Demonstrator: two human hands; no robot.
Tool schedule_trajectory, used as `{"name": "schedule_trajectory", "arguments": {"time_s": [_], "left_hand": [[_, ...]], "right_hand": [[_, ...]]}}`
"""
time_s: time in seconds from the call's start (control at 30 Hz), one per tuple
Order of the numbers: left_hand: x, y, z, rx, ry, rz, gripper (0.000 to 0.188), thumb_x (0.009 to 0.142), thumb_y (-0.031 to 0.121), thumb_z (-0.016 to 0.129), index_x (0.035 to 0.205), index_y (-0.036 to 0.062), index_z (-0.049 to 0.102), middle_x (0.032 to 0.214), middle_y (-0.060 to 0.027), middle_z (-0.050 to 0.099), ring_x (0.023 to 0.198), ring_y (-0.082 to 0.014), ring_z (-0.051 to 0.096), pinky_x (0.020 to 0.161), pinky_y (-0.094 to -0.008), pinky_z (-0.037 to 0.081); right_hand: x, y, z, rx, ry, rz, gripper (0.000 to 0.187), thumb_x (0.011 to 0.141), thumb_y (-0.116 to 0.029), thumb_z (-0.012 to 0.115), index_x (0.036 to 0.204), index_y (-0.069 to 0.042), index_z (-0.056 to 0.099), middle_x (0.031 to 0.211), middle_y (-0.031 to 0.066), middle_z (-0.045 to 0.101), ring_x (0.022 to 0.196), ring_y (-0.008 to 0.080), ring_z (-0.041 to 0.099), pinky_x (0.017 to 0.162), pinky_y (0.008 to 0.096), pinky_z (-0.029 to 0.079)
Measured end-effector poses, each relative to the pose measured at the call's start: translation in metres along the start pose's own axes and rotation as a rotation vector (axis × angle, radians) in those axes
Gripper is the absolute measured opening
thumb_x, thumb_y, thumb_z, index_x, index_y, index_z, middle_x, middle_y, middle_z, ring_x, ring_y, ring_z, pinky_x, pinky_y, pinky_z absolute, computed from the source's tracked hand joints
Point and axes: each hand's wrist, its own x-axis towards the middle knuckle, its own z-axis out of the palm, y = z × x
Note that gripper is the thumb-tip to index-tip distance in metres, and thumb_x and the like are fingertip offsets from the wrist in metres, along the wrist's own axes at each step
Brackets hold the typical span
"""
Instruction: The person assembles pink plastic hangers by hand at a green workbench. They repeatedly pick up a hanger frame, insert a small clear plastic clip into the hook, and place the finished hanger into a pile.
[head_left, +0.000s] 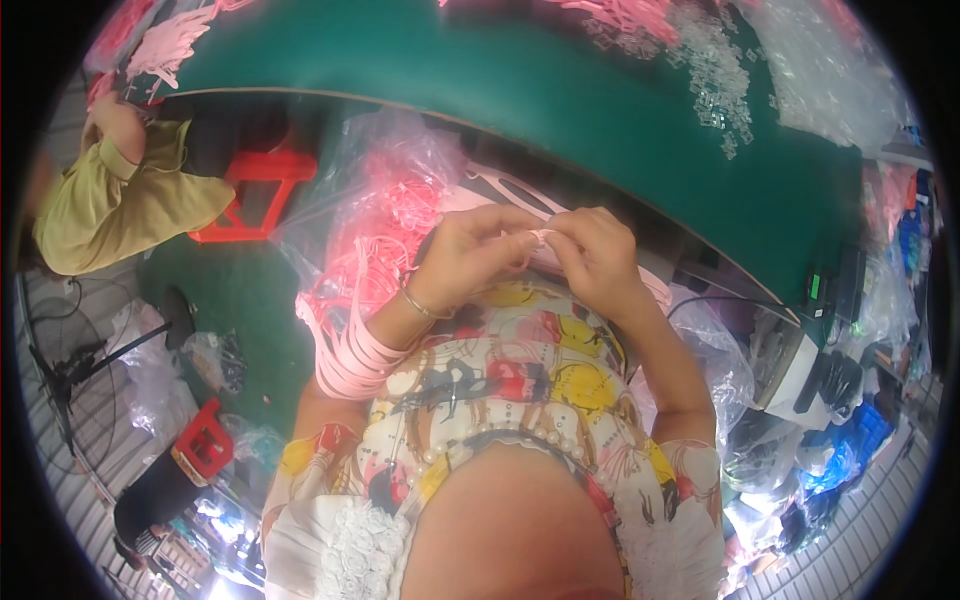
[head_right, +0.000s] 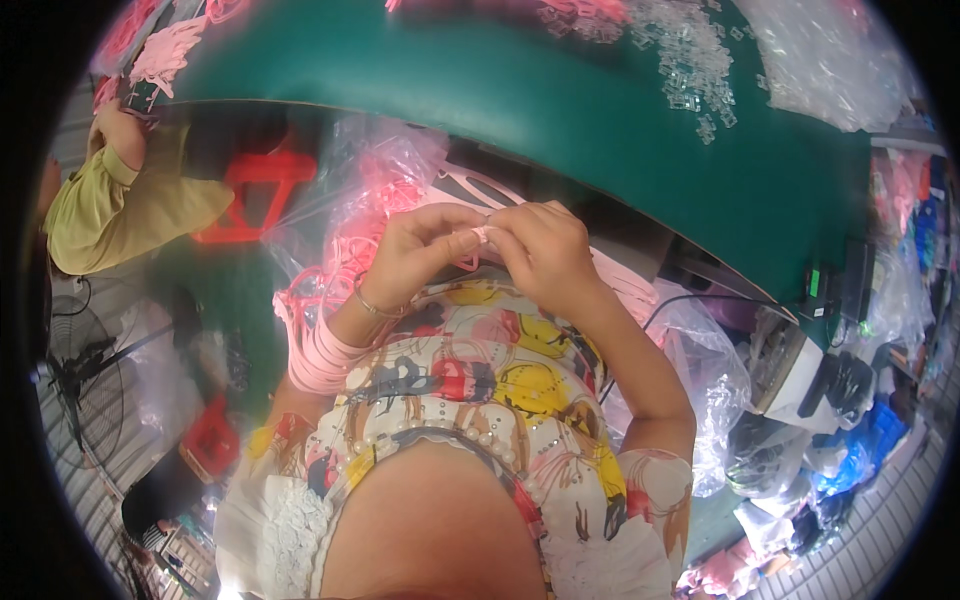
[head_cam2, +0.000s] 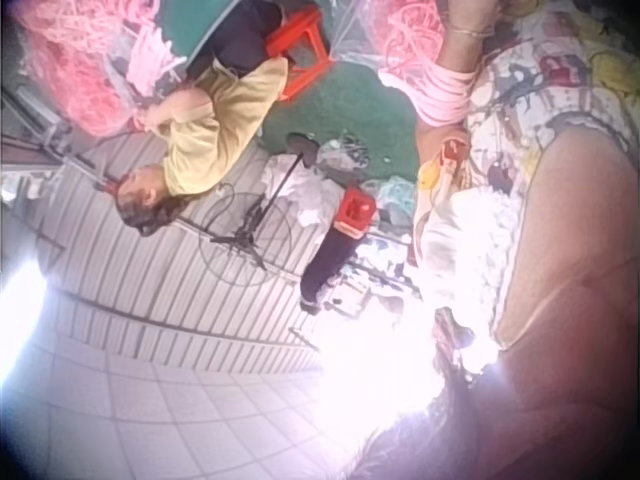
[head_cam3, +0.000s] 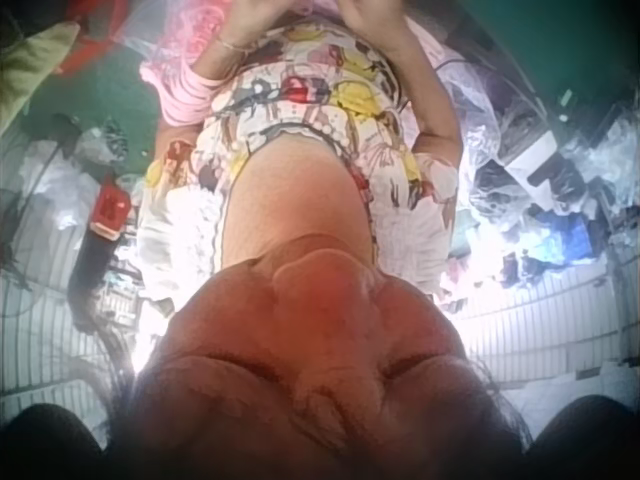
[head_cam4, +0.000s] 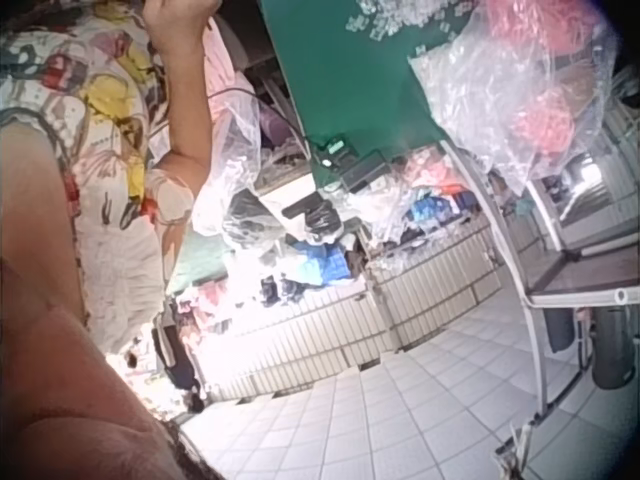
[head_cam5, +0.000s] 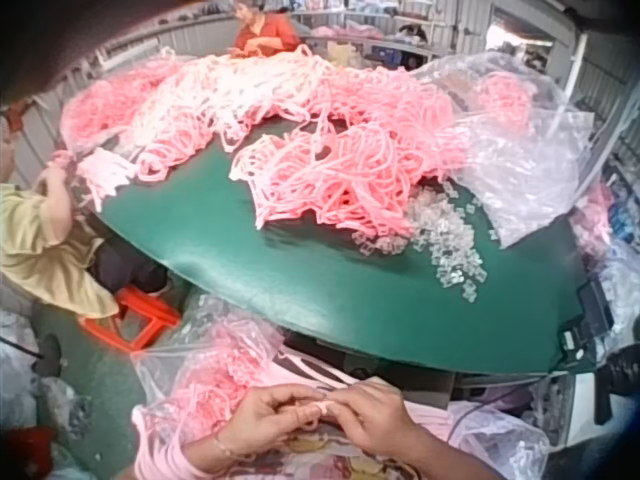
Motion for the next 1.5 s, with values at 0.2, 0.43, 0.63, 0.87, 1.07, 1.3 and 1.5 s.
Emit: {"name": "schedule_trajectory", "arguments": {"time_s": [0.2,0.43,0.63,0.87,1.07,1.3,1.5], "left_hand": [[-0.012,0.021,-0.004,0.604,-0.083,0.375,0.016,0.083,0.017,0.067,0.091,0.0025,0.067,0.078,-0.0066,0.066,0.067,-0.0167,0.061,0.069,-0.0318,0.044],[-0.021,0.022,-0.002,0.901,0.028,0.735,0.009,0.081,0.013,0.064,0.087,0.0058,0.066,0.072,-0.0065,0.063,0.065,-0.0232,0.058,0.071,-0.0382,0.035],[-0.021,0.019,-0.001,1.075,0.136,0.851,0.011,0.078,0.006,0.066,0.088,0.0048,0.061,0.079,-0.0079,0.061,0.068,-0.0242,0.055,0.067,-0.0346,0.036],[-0.015,0.011,-0.002,1.022,0.135,0.850,0.011,0.077,0.005,0.065,0.088,0.0043,0.061,0.080,-0.0083,0.061,0.067,-0.0242,0.054,0.065,-0.0347,0.036],[-0.015,0.013,-0.003,1.119,0.007,0.854,0.012,0.077,0.006,0.066,0.088,0.0041,0.061,0.077,-0.0070,0.058,0.064,-0.0250,0.053,0.064,-0.0342,0.035],[-0.004,0.004,-0.013,0.642,-0.211,0.590,0.010,0.086,0.013,0.060,0.089,0.0031,0.061,0.072,-0.0069,0.057,0.063,-0.0198,0.055,0.061,-0.0329,0.039],[-0.013,0.016,-0.020,0.016,-0.302,-0.113,0.020,0.096,0.021,0.053,0.093,0.0026,0.060,0.086,-0.0016,0.059,0.077,-0.0086,0.056,0.067,-0.0229,0.046]], "right_hand": [[0.008,-0.017,-0.011,-0.015,-0.038,-0.168,0.009,0.075,-0.004,0.067,0.082,-0.004,0.061,0.074,0.0105,0.062,0.067,0.0290,0.060,0.064,0.0380,0.044],[0.008,-0.029,-0.020,-0.084,-0.110,-0.142,0.009,0.077,-0.007,0.065,0.085,-0.004,0.061,0.073,0.0119,0.061,0.068,0.0290,0.060,0.065,0.0377,0.044],[0.007,-0.032,-0.021,0.263,-0.341,0.460,0.012,0.087,-0.011,0.056,0.084,-0.001,0.061,0.070,0.0053,0.059,0.066,0.0142,0.055,0.062,0.0305,0.042],[0.008,-0.004,-0.011,0.711,-0.489,0.738,0.023,0.088,-0.020,0.054,0.077,-0.001,0.060,0.060,-0.0026,0.051,0.055,0.0042,0.044,0.048,0.0227,0.035],[0.014,0.004,-0.010,0.896,-0.536,0.817,0.018,0.085,-0.016,0.055,0.074,-0.003,0.057,0.063,-0.0007,0.050,0.055,0.0047,0.042,0.048,0.0196,0.030],[0.024,-0.007,-0.024,0.850,-0.530,0.738,0.016,0.085,-0.015,0.056,0.076,-0.003,0.060,0.065,-0.0010,0.053,0.055,0.0031,0.043,0.047,0.0176,0.030],[0.021,-0.008,-0.019,0.678,-0.451,0.558,0.009,0.081,-0.012,0.061,0.078,-0.003,0.060,0.071,0.0001,0.058,0.065,0.0067,0.053,0.061,0.0245,0.042]]}}
